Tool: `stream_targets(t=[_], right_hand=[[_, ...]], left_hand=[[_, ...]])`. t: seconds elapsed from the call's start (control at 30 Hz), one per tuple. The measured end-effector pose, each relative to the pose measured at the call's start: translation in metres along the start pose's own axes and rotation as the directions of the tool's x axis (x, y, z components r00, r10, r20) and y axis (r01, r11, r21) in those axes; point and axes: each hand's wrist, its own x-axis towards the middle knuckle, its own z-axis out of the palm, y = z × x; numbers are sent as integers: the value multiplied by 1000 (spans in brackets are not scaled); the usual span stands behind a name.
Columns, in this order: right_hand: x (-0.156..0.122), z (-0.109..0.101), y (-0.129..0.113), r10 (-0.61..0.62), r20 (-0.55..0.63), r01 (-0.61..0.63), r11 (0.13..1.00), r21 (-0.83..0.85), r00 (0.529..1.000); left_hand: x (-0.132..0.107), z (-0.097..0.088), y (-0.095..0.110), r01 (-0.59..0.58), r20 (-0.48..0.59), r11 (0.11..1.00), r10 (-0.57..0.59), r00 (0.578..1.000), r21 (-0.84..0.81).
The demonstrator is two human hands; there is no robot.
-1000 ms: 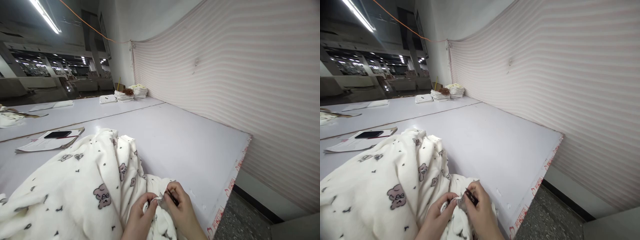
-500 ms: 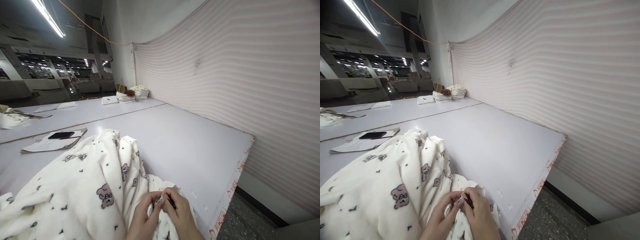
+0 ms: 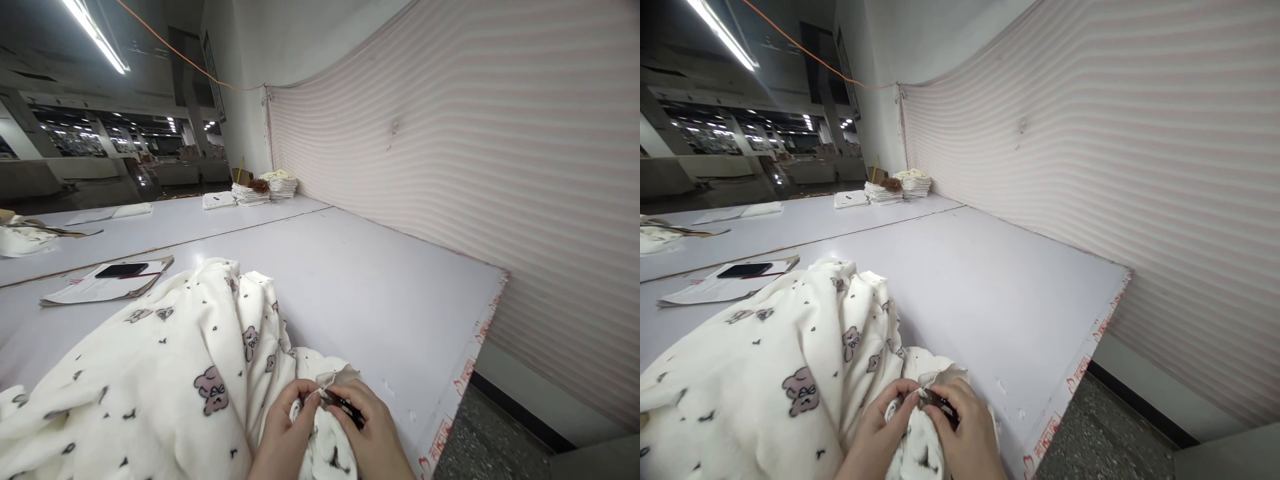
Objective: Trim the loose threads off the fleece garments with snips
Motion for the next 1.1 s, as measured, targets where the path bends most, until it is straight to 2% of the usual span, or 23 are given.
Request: stream_targets(t=[0.13, 0.3, 0.4, 0.47, 0.57, 0.6, 0.63, 0.7, 0.77, 0.83, 0.97, 1.1], right_hand=[[5, 5, -1, 4, -27, -2, 997, 72, 1000], [7, 0, 3, 85, -76, -70, 982, 176, 993], [6, -2, 1, 93, 7, -91, 957, 277, 996], [7, -2, -2, 61, 55, -75, 948, 310, 997], [11, -2, -8, 3, 48, -14, 973, 232, 999], [12, -2, -10, -18, 42, 10, 984, 179, 999], [12, -2, -12, -41, 41, 36, 993, 116, 998], [13, -3, -14, -90, 54, 90, 996, -13, 995], [12, -2, -15, -129, 55, 135, 982, -129, 990], [12, -1, -15, -153, 38, 157, 969, -193, 988], [13, 1, -13, -154, 8, 153, 974, -167, 988], [14, 3, -13, -168, 34, 171, 975, -144, 985]], left_hand=[[0, 0, -4, -33, 18, 999, 33, 999, 10], [0, -4, -9, -57, -38, 995, 60, 997, 76], [-1, -9, -9, -63, 7, 991, 63, 998, 118], [0, -13, -11, -5, 37, 1000, 5, 999, 10], [1, -16, -15, 208, 109, 951, -187, 976, -229], [2, -16, -16, 248, 127, 925, -220, 967, -289], [2, -15, -17, 254, 133, 910, -222, 966, -327], [2, -14, -15, 191, 110, 919, -162, 981, -345], [1, -13, -10, 114, 91, 949, -91, 992, -294], [0, -13, -6, 85, 92, 968, -65, 994, -237], [1, -14, -4, 149, 116, 946, -120, 986, -288], [5, -14, -7, 250, 211, 897, -182, 960, -364]])
